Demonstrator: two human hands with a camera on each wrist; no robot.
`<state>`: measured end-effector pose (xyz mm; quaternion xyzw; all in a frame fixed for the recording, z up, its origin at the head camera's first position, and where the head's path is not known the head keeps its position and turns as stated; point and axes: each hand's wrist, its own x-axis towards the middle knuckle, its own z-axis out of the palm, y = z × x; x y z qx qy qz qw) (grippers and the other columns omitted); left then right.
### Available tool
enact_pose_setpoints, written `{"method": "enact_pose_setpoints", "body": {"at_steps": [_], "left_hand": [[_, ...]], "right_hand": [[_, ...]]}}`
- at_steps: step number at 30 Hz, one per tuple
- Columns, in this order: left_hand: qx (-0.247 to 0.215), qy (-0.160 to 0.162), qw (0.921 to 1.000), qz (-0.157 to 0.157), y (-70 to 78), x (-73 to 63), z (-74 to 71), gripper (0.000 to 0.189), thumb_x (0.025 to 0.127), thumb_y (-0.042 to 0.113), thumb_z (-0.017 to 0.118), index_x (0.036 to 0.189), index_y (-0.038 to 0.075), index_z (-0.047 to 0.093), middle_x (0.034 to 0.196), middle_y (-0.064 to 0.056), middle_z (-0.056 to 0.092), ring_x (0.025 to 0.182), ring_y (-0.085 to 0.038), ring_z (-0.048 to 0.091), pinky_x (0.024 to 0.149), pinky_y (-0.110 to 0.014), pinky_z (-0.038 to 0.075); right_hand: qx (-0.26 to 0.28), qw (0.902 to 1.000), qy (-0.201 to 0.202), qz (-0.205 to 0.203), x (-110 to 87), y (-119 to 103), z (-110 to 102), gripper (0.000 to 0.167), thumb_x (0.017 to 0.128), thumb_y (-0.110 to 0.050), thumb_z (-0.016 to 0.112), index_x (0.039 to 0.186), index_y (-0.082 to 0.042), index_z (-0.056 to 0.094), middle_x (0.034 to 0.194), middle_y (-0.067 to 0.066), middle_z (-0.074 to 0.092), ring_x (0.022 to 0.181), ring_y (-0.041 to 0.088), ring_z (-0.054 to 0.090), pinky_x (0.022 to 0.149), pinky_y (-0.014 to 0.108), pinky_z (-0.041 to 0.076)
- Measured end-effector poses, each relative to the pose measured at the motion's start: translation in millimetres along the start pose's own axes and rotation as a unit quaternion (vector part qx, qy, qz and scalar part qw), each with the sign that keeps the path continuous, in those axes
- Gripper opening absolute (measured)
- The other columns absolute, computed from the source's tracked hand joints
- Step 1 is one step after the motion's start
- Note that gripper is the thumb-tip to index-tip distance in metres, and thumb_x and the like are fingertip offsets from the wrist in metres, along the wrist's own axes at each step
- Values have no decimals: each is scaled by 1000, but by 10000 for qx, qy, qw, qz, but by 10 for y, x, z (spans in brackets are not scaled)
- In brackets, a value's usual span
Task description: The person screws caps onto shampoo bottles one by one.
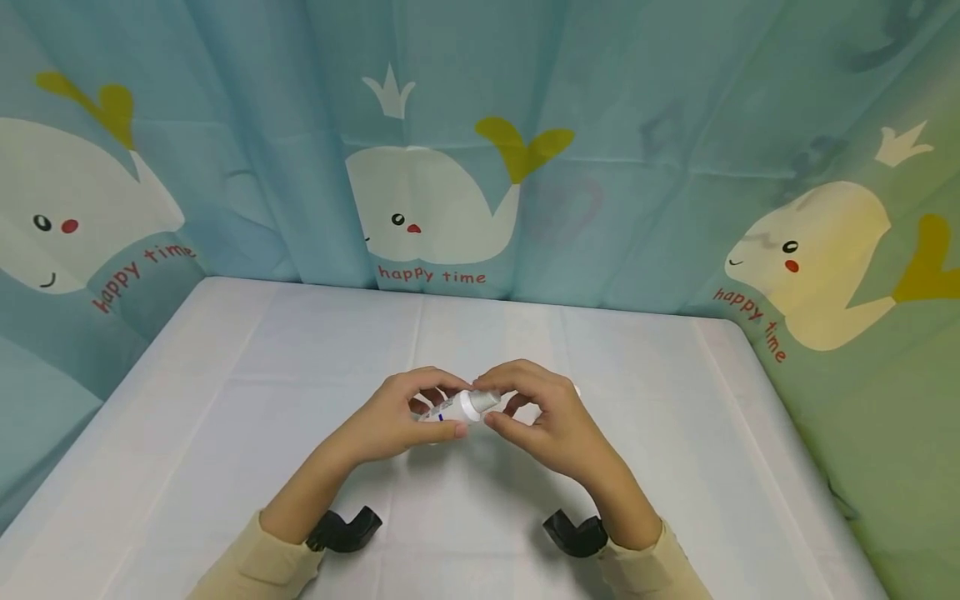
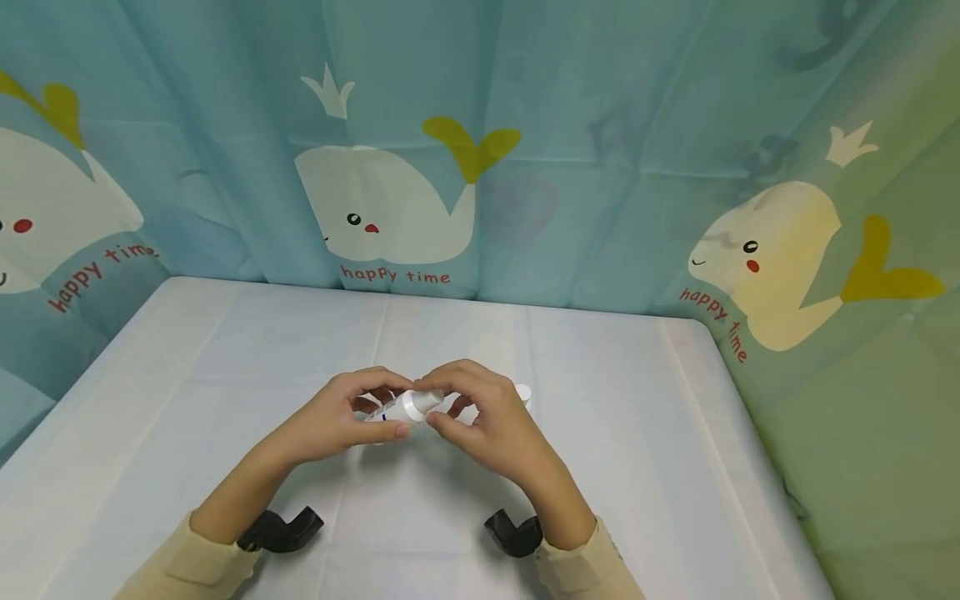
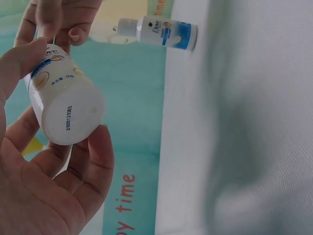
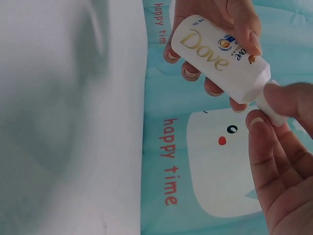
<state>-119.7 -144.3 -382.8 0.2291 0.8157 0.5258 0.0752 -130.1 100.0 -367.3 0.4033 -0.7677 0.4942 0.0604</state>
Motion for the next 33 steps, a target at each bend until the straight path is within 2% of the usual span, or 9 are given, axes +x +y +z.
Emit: {"method": "enact_pose_setpoints", "body": {"at_steps": [7,17,23,25,29,33], "left_hand": [[-10,-27,10000,64,13,3,8,37,83,29,82,118,28,69,110,11,67,97,-17,59,78,-35,53],[14,-35,10000,30,39,-7,16,38,82,30,82,118,29,69,109,11,66,98,-17,58,80,-37,52],[-168,-81,9998,-90,35,-7,-17,36,85,28,80,118,26,69,108,8,67,98,-19,58,78,-35,53],[-222,-142,9996,-112,37,-3,-19,35,84,27,80,118,25,70,108,7,68,98,-20,58,78,-34,53],[-224,-178,9995,-138,28,2,-9,36,84,26,81,117,25,70,109,8,68,98,-20,58,77,-33,53],[-172,-90,9998,-102,17,7,11,36,83,26,82,117,26,70,109,9,67,98,-20,58,77,-34,53]], "right_hand": [[-102,9998,115,86,6,3,1,28,88,-14,77,114,-9,71,111,-1,69,95,12,65,72,27,58],[-208,9990,278,284,0,13,53,39,84,-17,81,120,-14,67,101,-3,71,84,9,66,71,26,58],[365,9991,-130,148,1,-6,-31,39,86,-4,77,123,-10,67,125,6,66,111,18,63,80,32,59],[431,9988,-225,89,3,-6,-52,34,88,-1,74,121,-9,68,126,6,66,115,19,63,81,32,59],[273,9994,-191,87,2,10,-59,25,91,-6,72,115,-12,71,117,2,69,107,16,66,78,30,59],[139,9997,-63,175,-5,32,-34,25,90,-10,75,114,-11,71,109,-1,69,93,13,67,77,29,59]]}}
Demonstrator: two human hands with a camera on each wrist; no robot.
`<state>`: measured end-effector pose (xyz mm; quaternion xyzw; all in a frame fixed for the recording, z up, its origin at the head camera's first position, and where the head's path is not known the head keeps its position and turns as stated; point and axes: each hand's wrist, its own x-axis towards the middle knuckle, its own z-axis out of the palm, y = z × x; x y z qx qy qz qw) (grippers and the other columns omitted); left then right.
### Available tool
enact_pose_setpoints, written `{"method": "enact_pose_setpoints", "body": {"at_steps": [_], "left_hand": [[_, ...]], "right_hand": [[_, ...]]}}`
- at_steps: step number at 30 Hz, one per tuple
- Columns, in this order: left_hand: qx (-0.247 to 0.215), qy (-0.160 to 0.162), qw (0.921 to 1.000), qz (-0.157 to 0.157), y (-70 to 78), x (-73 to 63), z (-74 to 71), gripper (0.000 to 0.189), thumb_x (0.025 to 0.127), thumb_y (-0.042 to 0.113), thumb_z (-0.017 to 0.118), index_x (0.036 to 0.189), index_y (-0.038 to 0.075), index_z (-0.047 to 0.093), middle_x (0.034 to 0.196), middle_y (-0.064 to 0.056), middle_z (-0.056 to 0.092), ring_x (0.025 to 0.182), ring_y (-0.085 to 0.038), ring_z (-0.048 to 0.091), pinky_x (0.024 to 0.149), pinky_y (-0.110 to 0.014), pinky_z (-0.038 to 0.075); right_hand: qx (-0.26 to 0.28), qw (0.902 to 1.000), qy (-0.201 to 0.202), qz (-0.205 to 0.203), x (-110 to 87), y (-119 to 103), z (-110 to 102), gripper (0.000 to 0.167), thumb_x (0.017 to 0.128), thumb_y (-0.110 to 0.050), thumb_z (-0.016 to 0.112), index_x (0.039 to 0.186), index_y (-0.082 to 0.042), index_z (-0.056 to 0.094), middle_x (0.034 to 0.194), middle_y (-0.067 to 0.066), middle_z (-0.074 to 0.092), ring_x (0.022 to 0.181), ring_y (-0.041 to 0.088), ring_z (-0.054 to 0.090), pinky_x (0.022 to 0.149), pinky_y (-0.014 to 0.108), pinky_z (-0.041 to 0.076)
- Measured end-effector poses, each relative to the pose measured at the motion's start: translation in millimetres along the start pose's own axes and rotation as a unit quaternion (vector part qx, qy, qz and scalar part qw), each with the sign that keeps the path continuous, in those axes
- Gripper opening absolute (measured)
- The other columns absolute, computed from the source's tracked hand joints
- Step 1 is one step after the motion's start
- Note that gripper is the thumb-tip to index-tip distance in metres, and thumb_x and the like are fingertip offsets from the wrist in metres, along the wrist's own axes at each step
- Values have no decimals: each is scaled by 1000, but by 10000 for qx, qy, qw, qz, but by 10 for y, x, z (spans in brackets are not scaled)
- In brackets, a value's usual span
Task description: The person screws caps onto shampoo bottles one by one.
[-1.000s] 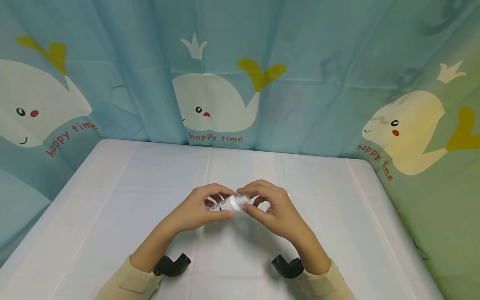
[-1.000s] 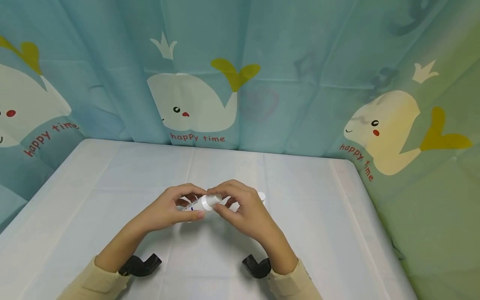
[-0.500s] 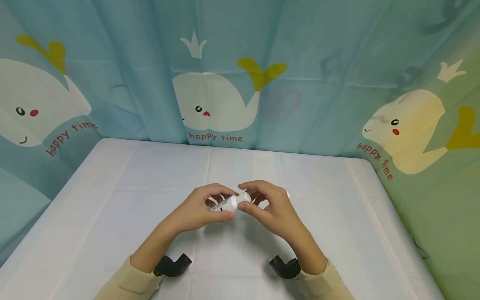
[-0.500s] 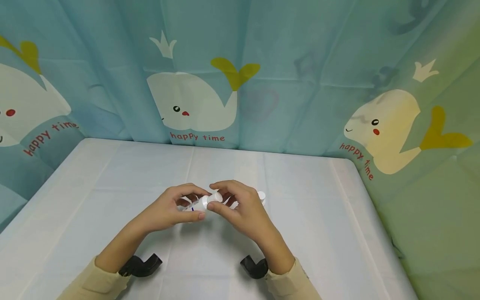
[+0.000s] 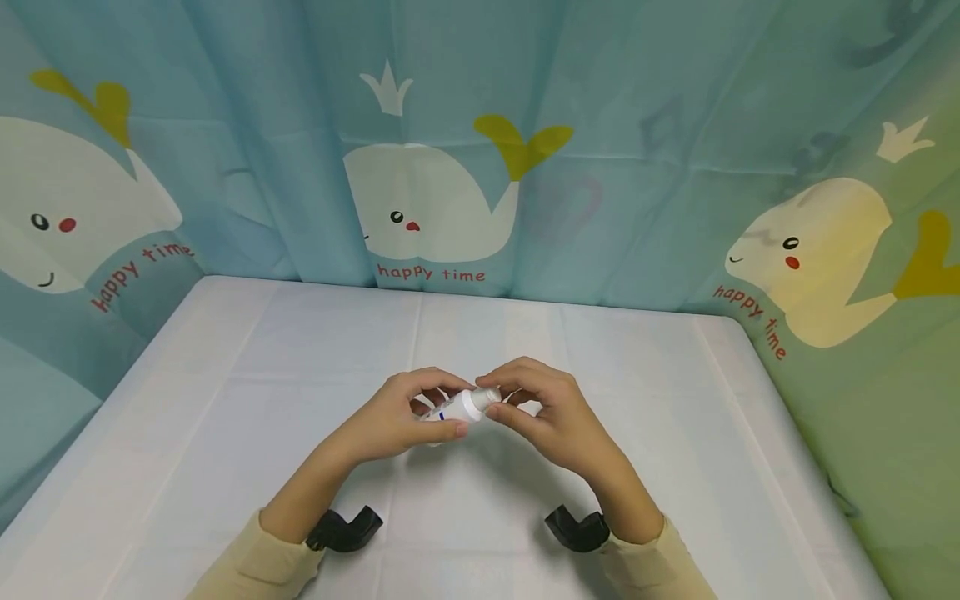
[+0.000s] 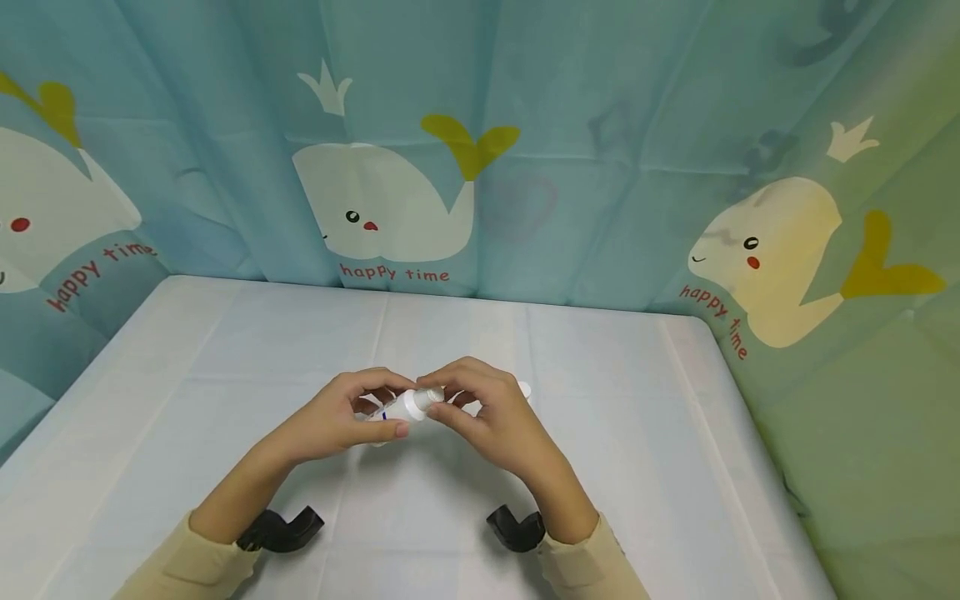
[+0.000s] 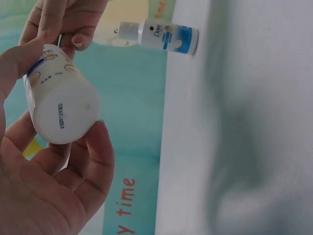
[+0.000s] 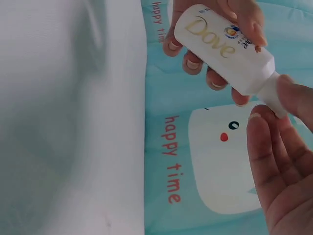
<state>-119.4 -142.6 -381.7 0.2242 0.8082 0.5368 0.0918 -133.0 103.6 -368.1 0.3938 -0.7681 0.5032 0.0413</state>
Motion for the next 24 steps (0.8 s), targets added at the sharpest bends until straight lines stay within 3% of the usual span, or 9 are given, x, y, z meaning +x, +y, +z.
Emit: {"method": "enact_pose_setpoints", "body": {"at_steps": [3,9,14,20,24], "left_hand": [[9,19,10000,15,0,0,6,36,83,27,81,118,26,70,110,10,67,99,-20,58,77,-35,53],[-400,-195,9990,-26,13,-2,-23,34,86,23,78,119,19,70,105,1,68,96,-24,59,73,-32,56],[-833,-517,9952,32,-10,8,-23,34,88,17,76,121,11,69,107,-5,67,94,-26,60,67,-30,56],[-625,-384,9972,172,-21,10,-2,36,86,19,79,120,18,70,110,2,68,97,-28,62,75,-34,57],[-532,-369,9978,147,-11,11,-9,35,86,21,78,120,19,70,109,2,69,98,-26,62,76,-33,56]], "right_hand": [[-104,9999,95,45,1,12,27,29,87,-12,77,116,-11,70,108,-2,68,91,11,67,78,28,59],[429,9990,-90,-20,3,10,15,38,86,-5,77,123,-10,68,127,6,64,113,19,63,82,33,59],[403,9990,-173,-88,2,5,-10,29,88,-6,75,116,-11,71,115,2,70,104,17,67,80,31,59],[228,9997,-63,16,-3,13,12,31,84,-8,78,114,-14,71,104,-2,68,89,13,67,75,30,59],[290,9995,-76,-89,4,25,6,37,83,-5,80,118,-11,69,119,4,66,103,17,65,77,31,59]]}}
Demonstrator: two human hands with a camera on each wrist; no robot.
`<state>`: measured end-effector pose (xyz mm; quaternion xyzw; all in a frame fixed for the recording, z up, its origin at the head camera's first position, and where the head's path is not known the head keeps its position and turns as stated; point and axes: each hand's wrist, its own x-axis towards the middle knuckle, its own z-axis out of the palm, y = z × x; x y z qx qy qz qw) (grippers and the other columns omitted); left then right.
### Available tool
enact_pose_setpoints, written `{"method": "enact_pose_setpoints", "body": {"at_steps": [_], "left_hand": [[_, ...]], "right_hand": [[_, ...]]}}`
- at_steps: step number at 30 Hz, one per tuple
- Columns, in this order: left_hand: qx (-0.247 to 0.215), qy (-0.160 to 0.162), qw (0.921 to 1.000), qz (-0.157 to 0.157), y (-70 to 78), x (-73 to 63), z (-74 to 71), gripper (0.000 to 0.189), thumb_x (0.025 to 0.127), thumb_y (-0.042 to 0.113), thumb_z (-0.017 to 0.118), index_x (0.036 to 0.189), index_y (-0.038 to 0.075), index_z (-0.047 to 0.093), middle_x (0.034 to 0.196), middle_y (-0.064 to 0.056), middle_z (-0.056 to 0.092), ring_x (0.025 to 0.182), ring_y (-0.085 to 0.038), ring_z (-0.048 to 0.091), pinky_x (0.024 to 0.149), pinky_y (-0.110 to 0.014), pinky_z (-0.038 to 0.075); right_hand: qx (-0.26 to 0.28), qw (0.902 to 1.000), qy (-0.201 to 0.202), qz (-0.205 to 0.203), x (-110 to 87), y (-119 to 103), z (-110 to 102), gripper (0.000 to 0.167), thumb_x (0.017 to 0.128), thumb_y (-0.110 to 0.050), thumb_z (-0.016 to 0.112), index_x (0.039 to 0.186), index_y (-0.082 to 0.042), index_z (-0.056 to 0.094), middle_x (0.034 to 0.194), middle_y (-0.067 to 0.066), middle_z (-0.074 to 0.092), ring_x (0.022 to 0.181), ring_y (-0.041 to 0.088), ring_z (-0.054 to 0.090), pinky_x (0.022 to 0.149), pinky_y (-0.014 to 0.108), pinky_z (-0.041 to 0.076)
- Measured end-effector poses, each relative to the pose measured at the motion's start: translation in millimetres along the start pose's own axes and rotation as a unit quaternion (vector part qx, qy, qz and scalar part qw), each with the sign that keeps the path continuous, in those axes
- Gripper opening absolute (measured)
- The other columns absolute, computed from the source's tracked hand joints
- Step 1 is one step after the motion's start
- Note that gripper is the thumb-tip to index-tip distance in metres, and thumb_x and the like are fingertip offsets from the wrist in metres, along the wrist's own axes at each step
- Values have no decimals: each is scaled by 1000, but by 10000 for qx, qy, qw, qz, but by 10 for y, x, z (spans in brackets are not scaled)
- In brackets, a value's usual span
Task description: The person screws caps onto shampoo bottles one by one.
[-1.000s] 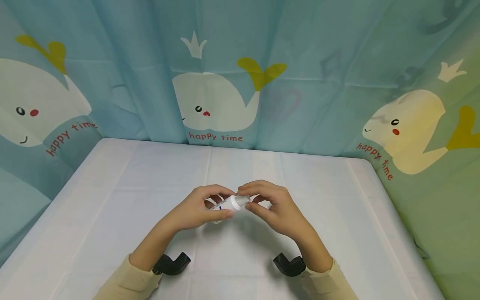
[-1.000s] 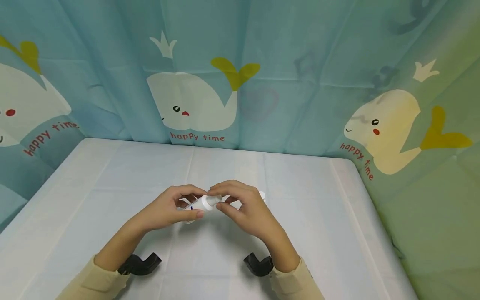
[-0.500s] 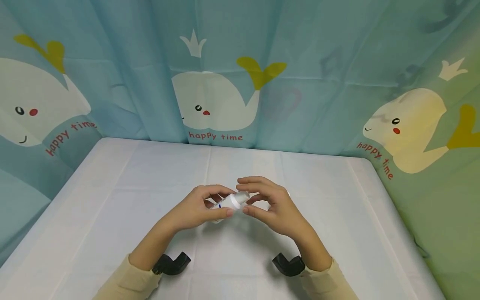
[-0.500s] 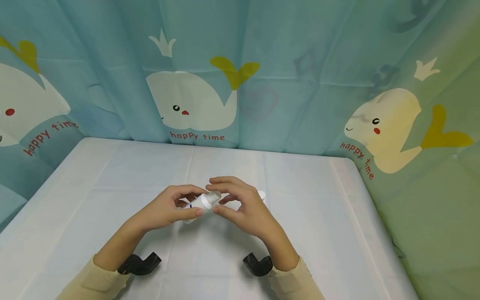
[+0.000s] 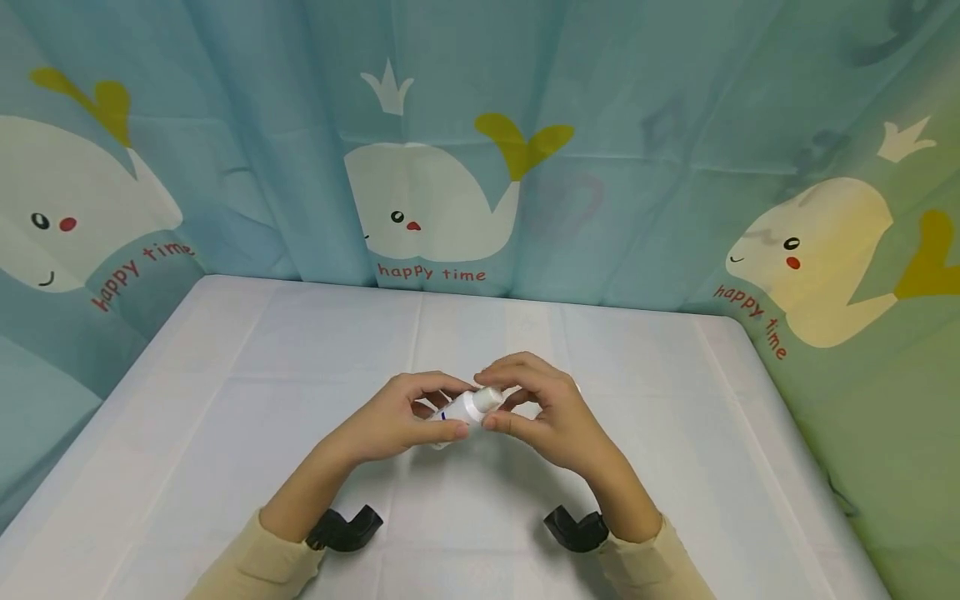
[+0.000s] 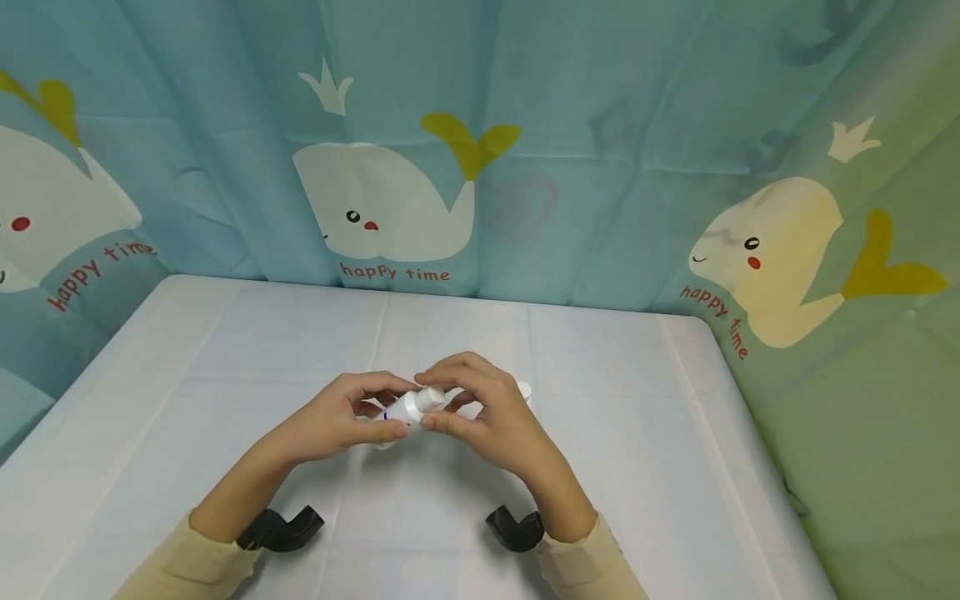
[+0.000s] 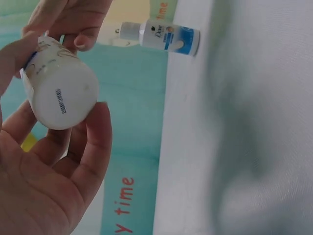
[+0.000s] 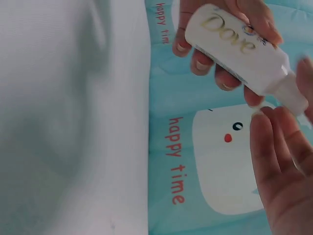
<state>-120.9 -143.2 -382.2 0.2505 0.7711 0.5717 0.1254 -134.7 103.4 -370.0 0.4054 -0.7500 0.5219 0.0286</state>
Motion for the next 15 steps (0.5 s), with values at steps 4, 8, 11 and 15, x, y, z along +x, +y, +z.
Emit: {"method": "enact_pose_setpoints", "body": {"at_steps": [4,8,11,15], "left_hand": [[-274,-216,9994,-77,2,2,-14,33,89,19,76,121,11,70,105,-4,68,94,-25,62,72,-31,57],[-480,-472,9977,-42,-17,1,-19,34,90,19,74,122,9,69,106,-7,68,91,-24,62,70,-30,57],[-504,-517,9974,62,-27,-2,-16,34,90,19,75,122,10,69,108,-6,68,91,-22,62,70,-30,57],[-432,-354,9982,197,-32,-5,12,34,89,16,76,122,11,70,106,-4,68,90,-20,62,71,-32,58]], "right_hand": [[132,9997,-85,-190,3,2,-30,34,84,-1,77,118,-6,70,123,9,67,111,20,65,77,32,59],[127,9996,-150,-178,2,-11,-51,28,85,-3,78,112,-8,72,111,5,72,102,16,67,77,31,59],[50,9997,-155,-163,-3,-9,-54,29,83,-6,80,110,-12,73,107,1,72,96,14,67,77,31,59],[-132,9999,-42,-95,-10,10,-37,29,81,-9,82,108,-16,73,102,-3,71,89,12,66,77,30,58]]}}
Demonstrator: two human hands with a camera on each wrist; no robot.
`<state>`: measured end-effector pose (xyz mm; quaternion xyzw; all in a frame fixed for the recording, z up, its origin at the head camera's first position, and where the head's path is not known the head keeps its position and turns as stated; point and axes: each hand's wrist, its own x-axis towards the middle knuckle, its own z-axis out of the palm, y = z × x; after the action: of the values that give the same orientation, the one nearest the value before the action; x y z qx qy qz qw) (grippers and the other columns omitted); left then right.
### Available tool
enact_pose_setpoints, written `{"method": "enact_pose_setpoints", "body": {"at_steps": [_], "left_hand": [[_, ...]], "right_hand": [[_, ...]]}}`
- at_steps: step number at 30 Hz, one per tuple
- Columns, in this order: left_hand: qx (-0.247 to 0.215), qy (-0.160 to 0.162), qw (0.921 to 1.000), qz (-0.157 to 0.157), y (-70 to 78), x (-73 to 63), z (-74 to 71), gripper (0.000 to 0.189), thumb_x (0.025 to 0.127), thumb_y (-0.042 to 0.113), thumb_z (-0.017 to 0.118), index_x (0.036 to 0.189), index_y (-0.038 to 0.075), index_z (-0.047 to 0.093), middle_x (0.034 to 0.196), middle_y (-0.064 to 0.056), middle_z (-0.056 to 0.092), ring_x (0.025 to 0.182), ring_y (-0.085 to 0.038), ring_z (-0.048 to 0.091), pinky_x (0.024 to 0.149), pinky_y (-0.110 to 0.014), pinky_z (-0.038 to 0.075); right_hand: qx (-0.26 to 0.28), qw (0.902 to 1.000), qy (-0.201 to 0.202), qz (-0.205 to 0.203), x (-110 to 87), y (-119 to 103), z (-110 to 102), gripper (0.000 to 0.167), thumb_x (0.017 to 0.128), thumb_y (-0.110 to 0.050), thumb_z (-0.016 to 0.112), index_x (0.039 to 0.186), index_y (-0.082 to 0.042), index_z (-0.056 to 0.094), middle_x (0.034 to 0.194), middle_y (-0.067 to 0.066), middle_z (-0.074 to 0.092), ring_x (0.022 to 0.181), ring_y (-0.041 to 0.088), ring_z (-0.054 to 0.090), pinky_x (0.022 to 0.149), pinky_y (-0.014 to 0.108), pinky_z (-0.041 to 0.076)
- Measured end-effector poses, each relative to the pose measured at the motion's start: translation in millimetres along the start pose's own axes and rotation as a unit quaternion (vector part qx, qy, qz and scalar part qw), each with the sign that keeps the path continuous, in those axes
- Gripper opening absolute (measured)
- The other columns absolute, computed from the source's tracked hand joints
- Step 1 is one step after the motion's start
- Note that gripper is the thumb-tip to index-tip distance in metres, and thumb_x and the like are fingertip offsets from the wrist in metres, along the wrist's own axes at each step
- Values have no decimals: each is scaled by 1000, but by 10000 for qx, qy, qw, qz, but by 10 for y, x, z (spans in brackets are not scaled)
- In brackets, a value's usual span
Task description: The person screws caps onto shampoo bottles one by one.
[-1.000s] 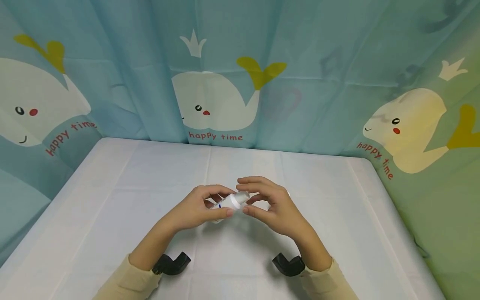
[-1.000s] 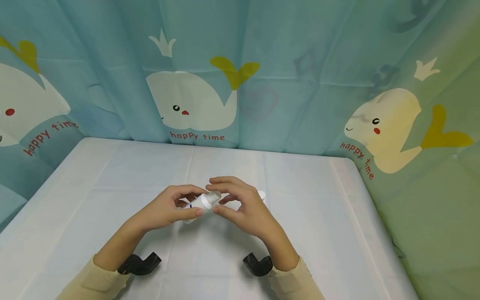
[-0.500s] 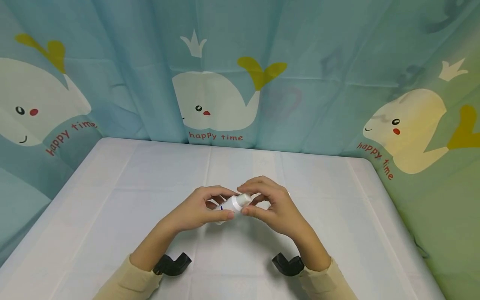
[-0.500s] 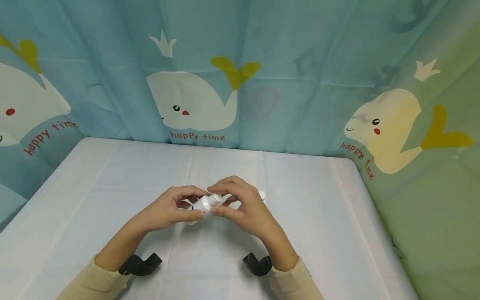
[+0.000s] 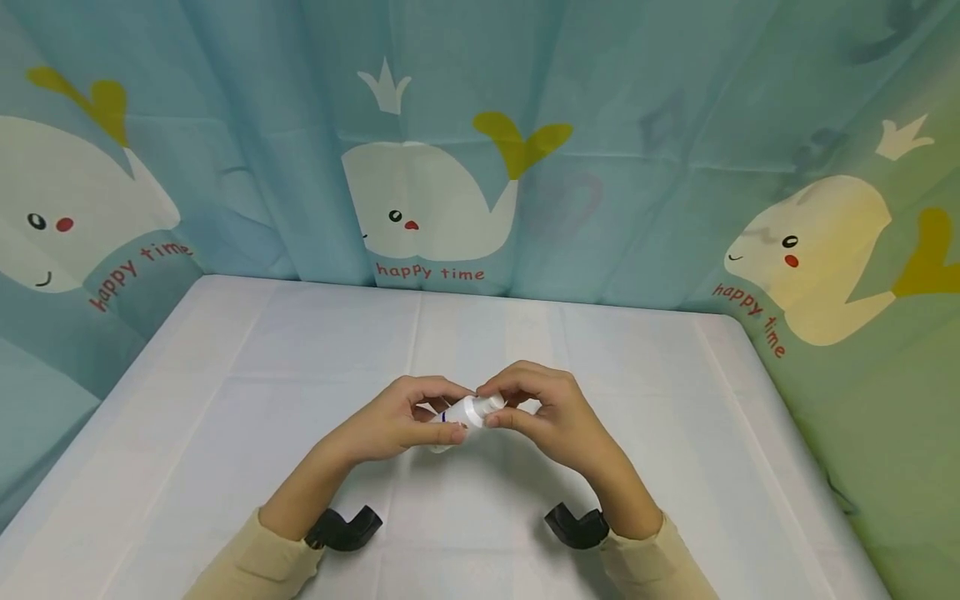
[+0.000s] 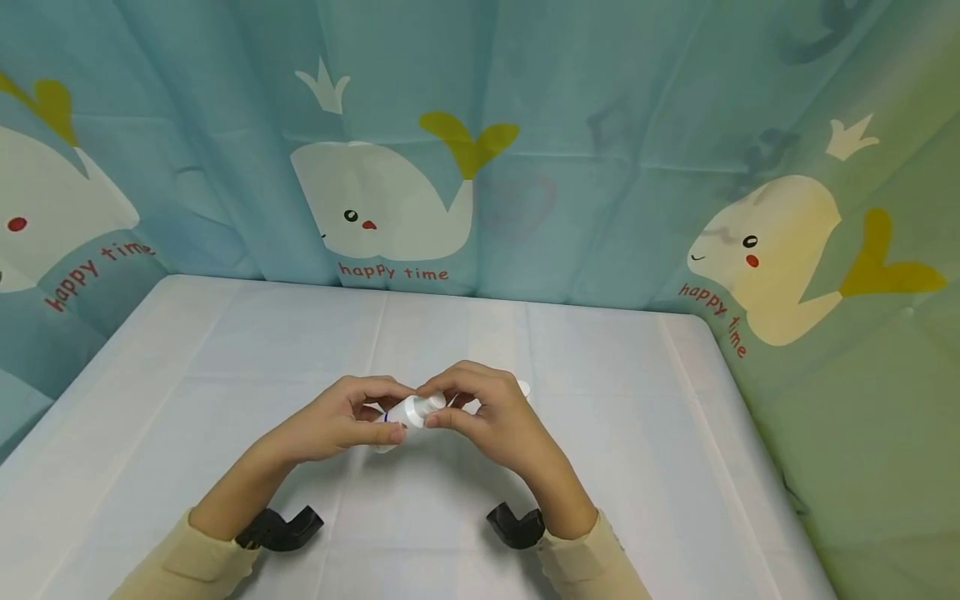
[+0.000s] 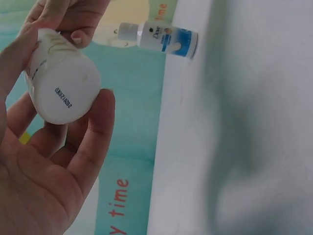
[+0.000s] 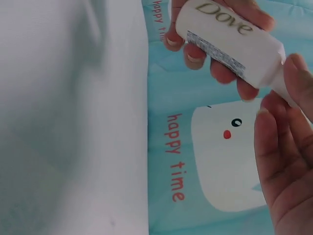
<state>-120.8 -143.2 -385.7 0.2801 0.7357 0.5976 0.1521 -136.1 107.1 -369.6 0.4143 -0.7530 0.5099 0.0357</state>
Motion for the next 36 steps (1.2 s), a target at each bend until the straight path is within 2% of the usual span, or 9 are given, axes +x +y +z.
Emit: {"method": "enact_pose_setpoints", "body": {"at_steps": [6,12,14,17,22,27,31,36], "left_hand": [[407,429,9982,47,17,22,71,35,89,19,76,124,16,70,107,2,68,95,-19,63,77,-35,59],[754,901,9929,-180,3,28,75,39,88,24,78,125,22,66,115,6,68,104,-15,63,89,-33,55],[777,1123,9903,-250,-2,29,59,41,87,25,79,125,22,65,117,6,67,106,-15,62,92,-31,54],[697,1469,9861,-345,-21,31,32,43,86,25,80,125,21,63,120,3,65,108,-19,63,93,-30,54],[573,1869,9794,-498,-91,43,-4,47,83,22,82,125,15,62,125,-4,59,111,-27,60,94,-36,55],[437,1924,9786,-583,-158,64,-28,47,84,22,82,125,12,62,124,-7,61,110,-27,60,94,-40,55],[329,1840,9807,-577,-227,72,-48,46,85,19,81,126,10,62,125,-9,62,111,-28,63,95,-39,55],[296,1792,9809,-694,-309,65,-63,46,85,16,80,127,8,61,127,-10,62,115,-29,64,94,-35,55]], "right_hand": [[-191,9992,334,46,9,17,35,30,79,-9,82,106,-15,73,100,-3,71,87,11,66,76,29,58],[-105,9985,483,223,21,19,76,44,83,-6,80,124,-13,66,121,4,67,99,17,68,77,30,59],[-37,9979,506,406,19,27,95,47,86,-7,78,130,-13,62,125,6,65,101,20,69,78,31,59],[81,9955,530,787,15,44,137,46,89,-7,75,132,-13,61,123,8,65,101,23,70,80,33,59],[329,9874,454,1481,8,91,234,45,90,-7,73,132,-13,59,119,10,67,100,25,70,84,38,58],[572,9816,146,1815,-5,175,314,47,91,-4,70,134,-18,58,124,12,66,105,29,69,88,42,56],[685,9816,-102,1780,-15,214,343,47,93,-4,68,136,-19,56,129,10,64,109,29,68,90,44,56],[639,9826,-366,1707,-30,273,366,49,94,-6,68,140,-16,54,134,10,61,113,32,67,91,42,56]]}}
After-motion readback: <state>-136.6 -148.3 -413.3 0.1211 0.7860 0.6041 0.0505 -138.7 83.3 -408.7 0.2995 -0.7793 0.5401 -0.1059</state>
